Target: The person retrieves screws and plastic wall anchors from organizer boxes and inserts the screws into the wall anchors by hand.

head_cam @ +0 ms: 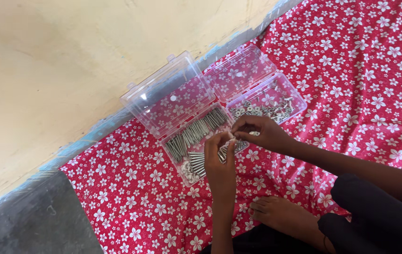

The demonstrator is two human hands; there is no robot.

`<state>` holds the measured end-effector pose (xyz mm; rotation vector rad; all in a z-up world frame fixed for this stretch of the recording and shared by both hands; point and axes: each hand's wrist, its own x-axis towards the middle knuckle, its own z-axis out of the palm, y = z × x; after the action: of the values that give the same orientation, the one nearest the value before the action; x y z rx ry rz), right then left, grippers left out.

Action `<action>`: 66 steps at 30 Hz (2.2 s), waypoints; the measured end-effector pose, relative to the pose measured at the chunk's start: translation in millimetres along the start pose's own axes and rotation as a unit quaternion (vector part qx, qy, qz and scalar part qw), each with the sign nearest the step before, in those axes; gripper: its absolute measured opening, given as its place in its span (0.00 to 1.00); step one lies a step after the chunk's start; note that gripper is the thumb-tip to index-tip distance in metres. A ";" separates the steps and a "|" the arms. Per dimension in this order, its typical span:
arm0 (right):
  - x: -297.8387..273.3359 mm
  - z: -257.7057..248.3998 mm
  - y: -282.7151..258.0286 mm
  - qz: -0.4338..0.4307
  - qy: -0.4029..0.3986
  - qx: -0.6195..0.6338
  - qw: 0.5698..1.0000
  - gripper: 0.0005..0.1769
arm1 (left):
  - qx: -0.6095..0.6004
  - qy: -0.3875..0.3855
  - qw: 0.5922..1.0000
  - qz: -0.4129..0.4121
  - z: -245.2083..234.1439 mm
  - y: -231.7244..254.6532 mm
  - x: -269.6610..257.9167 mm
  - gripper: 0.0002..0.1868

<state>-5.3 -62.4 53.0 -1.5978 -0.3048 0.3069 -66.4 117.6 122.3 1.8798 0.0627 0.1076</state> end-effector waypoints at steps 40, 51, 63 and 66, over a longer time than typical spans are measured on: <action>66.4 164.8 40.2 -0.131 -0.070 -0.316 0.937 0.08 | 0.538 -0.037 0.842 0.023 -98.8 -101.4 -1.8 0.16; 63.9 171.7 42.1 -0.171 -0.058 -0.372 0.911 0.09 | 0.496 -0.056 0.867 -0.002 -97.8 -96.9 -2.8 0.13; 50.6 149.0 22.4 -0.175 -0.053 -0.299 0.937 0.17 | 0.309 0.084 0.941 0.112 -89.4 -82.1 3.1 0.14; 38.9 133.1 13.0 -0.155 -0.050 -0.281 0.946 0.16 | 0.237 0.089 0.962 0.103 -81.5 -78.2 2.6 0.12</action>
<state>-19.4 74.7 33.3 -2.0590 -0.7671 0.0544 -71.6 219.0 72.8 2.3493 0.0158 0.4368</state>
